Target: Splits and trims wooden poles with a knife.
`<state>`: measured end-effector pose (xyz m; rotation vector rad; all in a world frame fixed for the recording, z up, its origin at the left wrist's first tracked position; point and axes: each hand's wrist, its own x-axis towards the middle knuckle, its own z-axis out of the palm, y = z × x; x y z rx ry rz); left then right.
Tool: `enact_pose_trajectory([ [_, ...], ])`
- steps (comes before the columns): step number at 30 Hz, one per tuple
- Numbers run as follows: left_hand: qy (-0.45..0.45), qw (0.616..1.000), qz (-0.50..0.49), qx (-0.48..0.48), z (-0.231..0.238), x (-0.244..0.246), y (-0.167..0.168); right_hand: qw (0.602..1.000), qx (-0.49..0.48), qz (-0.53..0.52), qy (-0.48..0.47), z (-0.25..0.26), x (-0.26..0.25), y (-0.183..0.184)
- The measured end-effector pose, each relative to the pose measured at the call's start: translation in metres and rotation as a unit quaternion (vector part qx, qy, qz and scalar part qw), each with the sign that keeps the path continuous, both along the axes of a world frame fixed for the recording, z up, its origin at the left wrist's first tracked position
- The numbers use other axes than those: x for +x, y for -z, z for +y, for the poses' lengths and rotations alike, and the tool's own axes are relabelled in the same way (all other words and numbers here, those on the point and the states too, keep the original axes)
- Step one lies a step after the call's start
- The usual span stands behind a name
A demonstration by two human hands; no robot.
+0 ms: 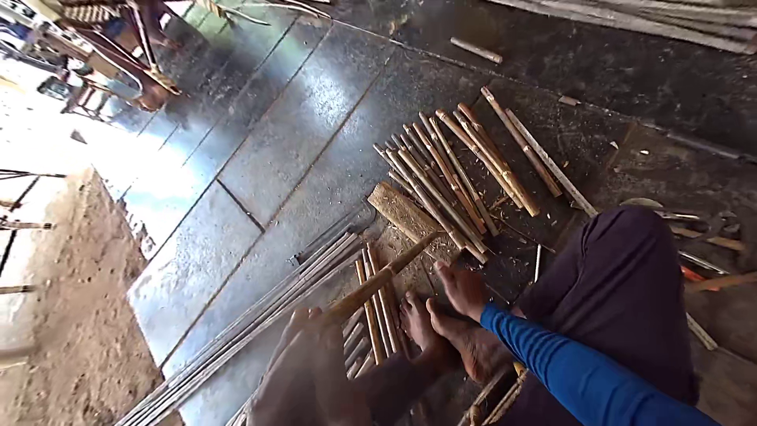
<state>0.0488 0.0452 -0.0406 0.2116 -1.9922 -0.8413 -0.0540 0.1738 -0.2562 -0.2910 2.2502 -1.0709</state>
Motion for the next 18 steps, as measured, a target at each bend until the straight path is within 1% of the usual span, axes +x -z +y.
enact_pose_trajectory([
  [2,-0.01,1.0,-0.007,0.004,0.004,0.004,0.004,0.997,-0.007,0.057,-0.055,-0.001,0.0,-0.007],
  [3,-0.013,1.0,-0.014,-0.001,0.006,0.01,0.002,0.998,-0.001,0.031,-0.048,0.0,0.01,-0.002],
  [4,-0.015,1.0,-0.013,-0.005,0.005,0.009,0.002,1.0,0.008,-0.006,-0.017,0.002,0.012,0.005],
  [5,-0.017,1.0,-0.005,-0.001,0.004,0.005,0.001,1.0,0.014,-0.019,0.009,0.003,0.005,0.01],
  [6,-0.019,1.0,-0.004,0.002,0.002,0.003,0.0,1.0,0.009,-0.009,0.014,0.002,0.002,0.006],
  [8,-0.029,1.0,-0.007,-0.009,0.002,0.002,0.003,0.997,-0.017,0.065,-0.03,-0.001,-0.002,-0.004],
  [9,-0.031,0.999,-0.018,-0.022,0.004,0.007,0.003,0.997,-0.015,0.061,-0.044,0.001,0.004,-0.003],
  [11,-0.018,0.999,-0.019,-0.037,0.002,0.009,0.0,1.0,0.004,-0.016,-0.004,0.003,0.01,0.008],
  [12,-0.01,0.999,-0.017,-0.045,-0.001,0.005,0.0,1.0,0.004,-0.007,0.011,0.003,0.004,0.009],
  [13,-0.004,0.999,-0.015,-0.048,-0.004,0.003,0.001,1.0,-0.004,0.023,0.003,0.002,0.0,0.001],
  [15,-0.003,0.998,-0.013,-0.056,-0.001,0.002,0.004,0.994,-0.018,0.096,-0.05,0.002,-0.005,-0.009],
  [16,0.001,0.998,-0.022,-0.063,0.001,0.007,0.002,0.996,-0.012,0.072,-0.055,0.004,0.001,-0.007],
  [17,0.012,0.998,-0.021,-0.063,0.001,0.007,0.0,0.999,0.001,0.032,-0.029,0.007,0.005,-0.001],
  [18,0.019,0.998,-0.015,-0.064,0.0,0.004,0.0,1.0,0.008,0.021,-0.002,0.008,0.0,0.004],
])
